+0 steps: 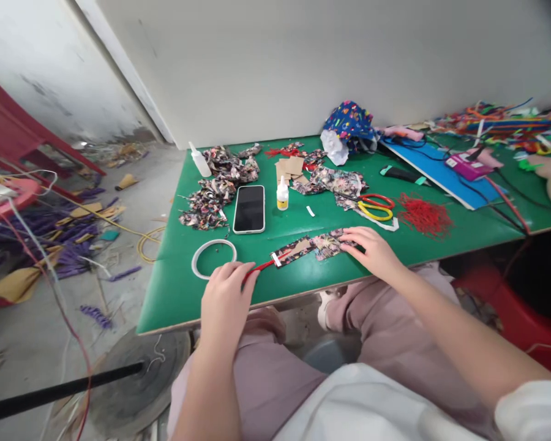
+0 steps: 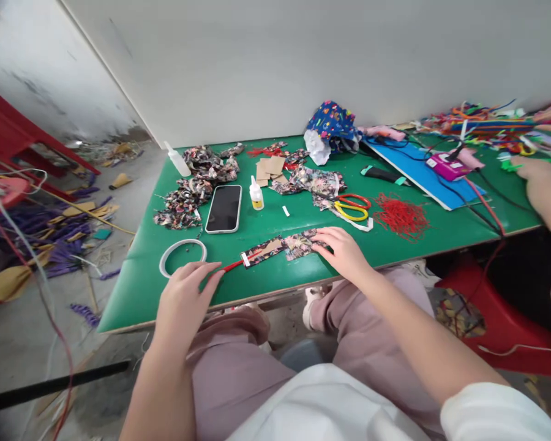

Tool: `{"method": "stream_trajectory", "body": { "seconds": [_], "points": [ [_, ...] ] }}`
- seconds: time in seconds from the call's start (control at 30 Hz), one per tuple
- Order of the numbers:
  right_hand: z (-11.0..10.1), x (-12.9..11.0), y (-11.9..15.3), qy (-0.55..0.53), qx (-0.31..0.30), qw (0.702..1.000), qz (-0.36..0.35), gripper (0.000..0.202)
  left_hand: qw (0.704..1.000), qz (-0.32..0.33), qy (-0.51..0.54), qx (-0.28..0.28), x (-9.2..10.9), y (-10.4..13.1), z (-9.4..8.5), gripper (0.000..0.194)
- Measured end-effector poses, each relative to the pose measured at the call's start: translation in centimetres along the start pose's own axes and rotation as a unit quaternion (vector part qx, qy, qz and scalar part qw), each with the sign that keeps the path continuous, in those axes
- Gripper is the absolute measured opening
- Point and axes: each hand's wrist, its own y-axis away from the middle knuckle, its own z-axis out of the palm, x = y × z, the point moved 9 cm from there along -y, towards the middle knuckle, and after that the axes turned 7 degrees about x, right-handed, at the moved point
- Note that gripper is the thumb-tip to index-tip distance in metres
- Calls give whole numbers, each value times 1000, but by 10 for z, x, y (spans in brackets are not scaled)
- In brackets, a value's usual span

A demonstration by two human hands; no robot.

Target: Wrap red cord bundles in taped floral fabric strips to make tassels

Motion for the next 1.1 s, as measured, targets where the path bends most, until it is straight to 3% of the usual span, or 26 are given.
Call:
{"method": "stream_trajectory", "body": {
  "seconds": [0.13, 0.23, 0.53, 0.67, 0.83, 1.1],
  "points": [
    [-3, 5, 11, 39, 6, 999, -3, 26, 997, 74, 28, -4, 28, 1, 18, 21],
    [-5, 10, 15, 60, 4, 998, -8, 27, 996, 80, 31, 4, 34, 2, 24, 21],
    [-23, 30, 22, 106, 56, 993, -6, 25, 995, 88, 38, 2, 34, 1, 23, 19],
    [-31, 33, 25, 124, 114, 986, 10, 24, 997, 77, 30, -7, 33, 0, 23, 19],
    [-41, 34, 31, 143, 194, 969, 56, 19, 998, 60, 18, 8, 23, 2, 17, 20],
    [-48, 37, 37, 164, 246, 951, 94, 16, 996, 53, 24, 69, 22, 0, 6, 18]
  ]
}}
